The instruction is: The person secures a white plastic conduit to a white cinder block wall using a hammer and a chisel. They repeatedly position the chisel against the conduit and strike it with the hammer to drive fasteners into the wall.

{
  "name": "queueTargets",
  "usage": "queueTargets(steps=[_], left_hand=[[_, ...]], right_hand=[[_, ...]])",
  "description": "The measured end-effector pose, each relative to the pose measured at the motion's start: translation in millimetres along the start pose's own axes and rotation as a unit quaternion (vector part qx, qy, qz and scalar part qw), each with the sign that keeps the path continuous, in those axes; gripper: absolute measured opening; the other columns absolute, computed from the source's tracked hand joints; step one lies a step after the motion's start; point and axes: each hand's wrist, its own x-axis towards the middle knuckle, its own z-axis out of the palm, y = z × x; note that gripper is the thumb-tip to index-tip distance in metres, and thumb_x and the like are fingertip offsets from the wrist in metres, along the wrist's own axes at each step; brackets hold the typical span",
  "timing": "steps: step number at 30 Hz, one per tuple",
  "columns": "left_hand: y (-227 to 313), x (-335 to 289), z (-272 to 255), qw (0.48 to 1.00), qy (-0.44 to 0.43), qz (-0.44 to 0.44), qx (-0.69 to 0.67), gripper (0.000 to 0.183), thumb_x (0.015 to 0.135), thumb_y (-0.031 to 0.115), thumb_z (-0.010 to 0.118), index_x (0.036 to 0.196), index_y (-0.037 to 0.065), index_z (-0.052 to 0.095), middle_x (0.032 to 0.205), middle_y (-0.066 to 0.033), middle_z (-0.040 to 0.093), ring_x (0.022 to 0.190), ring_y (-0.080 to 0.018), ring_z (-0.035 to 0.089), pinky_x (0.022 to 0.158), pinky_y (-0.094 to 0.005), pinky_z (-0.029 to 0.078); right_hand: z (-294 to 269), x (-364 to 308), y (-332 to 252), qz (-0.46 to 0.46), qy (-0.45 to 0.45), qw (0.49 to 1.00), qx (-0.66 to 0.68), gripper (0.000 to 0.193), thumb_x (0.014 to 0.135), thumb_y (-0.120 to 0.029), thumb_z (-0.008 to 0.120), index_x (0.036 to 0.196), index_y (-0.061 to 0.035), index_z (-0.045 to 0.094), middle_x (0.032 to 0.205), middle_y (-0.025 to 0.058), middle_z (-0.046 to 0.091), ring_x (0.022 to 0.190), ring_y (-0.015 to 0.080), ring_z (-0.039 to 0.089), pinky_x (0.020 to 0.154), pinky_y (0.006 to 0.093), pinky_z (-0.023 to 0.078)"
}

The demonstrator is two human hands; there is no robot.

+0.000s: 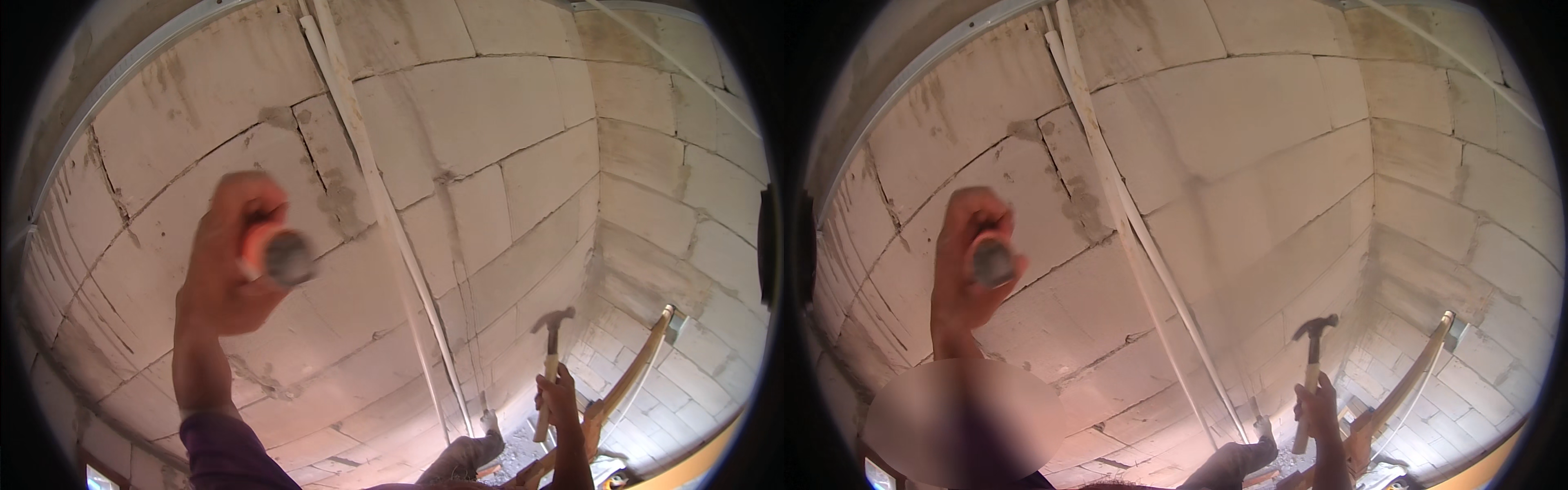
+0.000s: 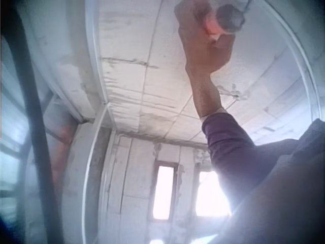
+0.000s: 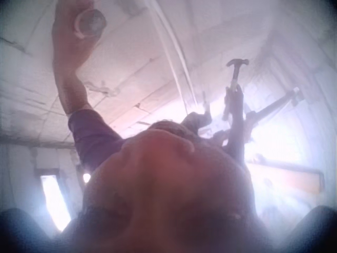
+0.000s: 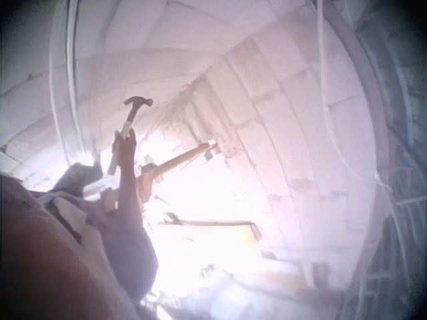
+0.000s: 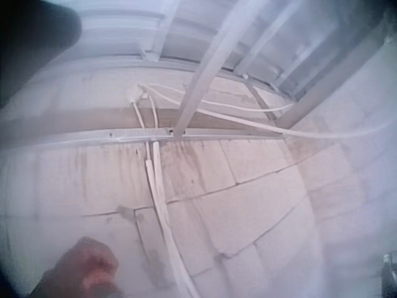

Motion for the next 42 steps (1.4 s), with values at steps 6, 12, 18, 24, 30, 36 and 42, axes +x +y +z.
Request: queueTargets(steps=[6,12,18,24,30,36,42], left_hand=[[3,101,64,0.91,-0.038,0.377,0.168,0.022,0.083,-0.002,0.067,0.1,0.011,0.064,0.106,-0.0066,0.062,0.106,-0.0282,0.061,0.093,-0.045,0.049],[-21,162,94,0.841,0.133,0.371,0.371,0.025,0.082,0.001,0.071,0.103,0.014,0.069,0.116,-0.0007,0.064,0.118,-0.0229,0.059,0.113,-0.0475,0.041],[-60,209,90,0.908,0.098,0.254,0.318,0.029,0.083,-0.001,0.069,0.108,0.013,0.067,0.121,0.0008,0.064,0.122,-0.0247,0.058,0.1,-0.0444,0.052],[-70,215,86,0.893,0.108,0.242,0.364,0.037,0.081,-0.003,0.069,0.113,0.013,0.06,0.122,0.0002,0.064,0.12,-0.0292,0.059,0.094,-0.0414,0.056],[-81,217,83,0.89,0.14,0.292,0.32,0.042,0.078,-0.007,0.068,0.113,0.015,0.058,0.123,0.0014,0.061,0.117,-0.0297,0.061,0.093,-0.0413,0.057],[-82,217,81,0.894,0.116,0.291,0.32,0.045,0.076,-0.008,0.069,0.113,0.015,0.059,0.115,0.0017,0.061,0.11,-0.0256,0.063,0.088,-0.0377,0.058],[-83,218,80,0.877,0.139,0.305,0.343,0.042,0.08,-0.006,0.067,0.116,0.015,0.06,0.12,-0.0026,0.062,0.113,-0.028,0.063,0.089,-0.0391,0.058]], right_hand=[[43,-7,-53,-0.096,-0.049,0.994,0.034,0.034,0.093,-0.009,0.067,0.122,-0.0019,0.052,0.067,0.0022,0.053,0.046,0.0117,0.053,0.04,0.0278,0.043],[68,-13,-86,-0.205,-0.064,0.975,0.059,0.03,0.105,-0.029,0.053,0.119,-0.0021,0.054,0.068,0.0019,0.052,0.048,0.0106,0.049,0.044,0.0263,0.041],[59,-8,-102,-0.337,-0.007,0.942,-0.01,0.031,0.108,-0.034,0.047,0.102,-0.0039,0.054,0.065,0.0018,0.051,0.051,0.0128,0.051,0.048,0.0289,0.042],[75,-6,-99,-0.28,-0.086,0.945,0.147,0.025,0.107,-0.028,0.046,0.116,-0.0045,0.051,0.07,0.0035,0.053,0.053,0.013,0.052,0.048,0.0277,0.045],[81,0,-93,-0.17,0.013,0.985,0.002,0.031,0.106,-0.03,0.049,0.123,-0.005,0.051,0.068,0.0017,0.051,0.048,0.0105,0.048,0.044,0.0275,0.044],[78,-1,-103,-0.223,-0.111,0.939,0.238,0.03,0.104,-0.022,0.047,0.126,-0.0011,0.052,0.069,0.0054,0.054,0.055,0.0132,0.054,0.049,0.03,0.046],[75,-13,-101,-0.124,-0.119,0.965,0.198,0.036,0.107,-0.021,0.045,0.139,-0.0058,0.051,0.069,0.0037,0.053,0.053,0.0121,0.051,0.048,0.0296,0.044]])
